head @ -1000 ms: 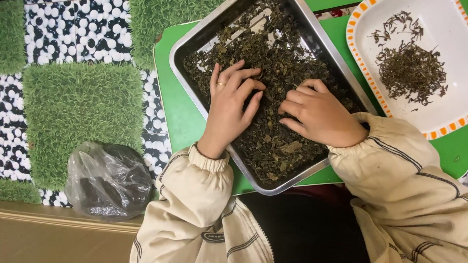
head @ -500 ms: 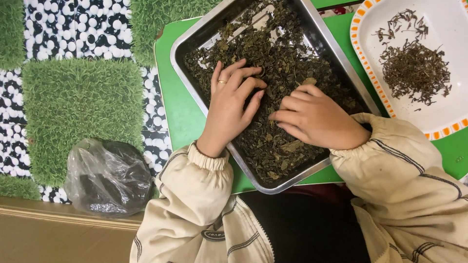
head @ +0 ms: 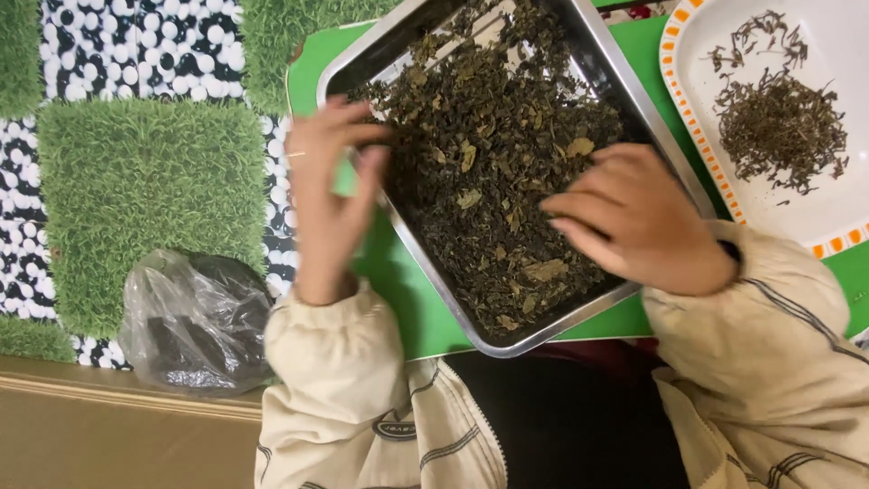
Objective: Sorting dried tea leaves by hand to remove stems and debris into a separate tray
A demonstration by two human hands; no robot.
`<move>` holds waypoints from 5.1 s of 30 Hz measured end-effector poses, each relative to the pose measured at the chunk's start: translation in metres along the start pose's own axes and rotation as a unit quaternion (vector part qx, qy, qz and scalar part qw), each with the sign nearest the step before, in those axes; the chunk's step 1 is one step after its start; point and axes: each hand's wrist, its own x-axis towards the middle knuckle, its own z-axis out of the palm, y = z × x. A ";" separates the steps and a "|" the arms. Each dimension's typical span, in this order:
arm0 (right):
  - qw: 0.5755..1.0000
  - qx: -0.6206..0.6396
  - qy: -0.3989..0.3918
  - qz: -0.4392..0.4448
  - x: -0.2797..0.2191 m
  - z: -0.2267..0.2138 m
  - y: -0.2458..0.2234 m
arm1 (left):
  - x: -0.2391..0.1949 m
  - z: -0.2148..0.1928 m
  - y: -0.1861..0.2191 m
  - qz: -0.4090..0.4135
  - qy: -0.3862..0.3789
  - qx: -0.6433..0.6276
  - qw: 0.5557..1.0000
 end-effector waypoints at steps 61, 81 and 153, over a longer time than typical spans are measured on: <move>0.933 0.093 0.246 0.244 -0.088 0.009 0.000 | -0.191 0.021 -0.223 -0.439 0.106 -0.023 0.892; 0.979 0.031 0.044 0.195 -0.048 -0.028 0.005 | -0.087 -0.074 -0.035 -0.222 0.352 -0.090 0.905; 0.996 0.006 -0.048 0.078 0.020 0.015 0.025 | -0.003 0.094 0.028 0.124 -0.125 0.033 0.984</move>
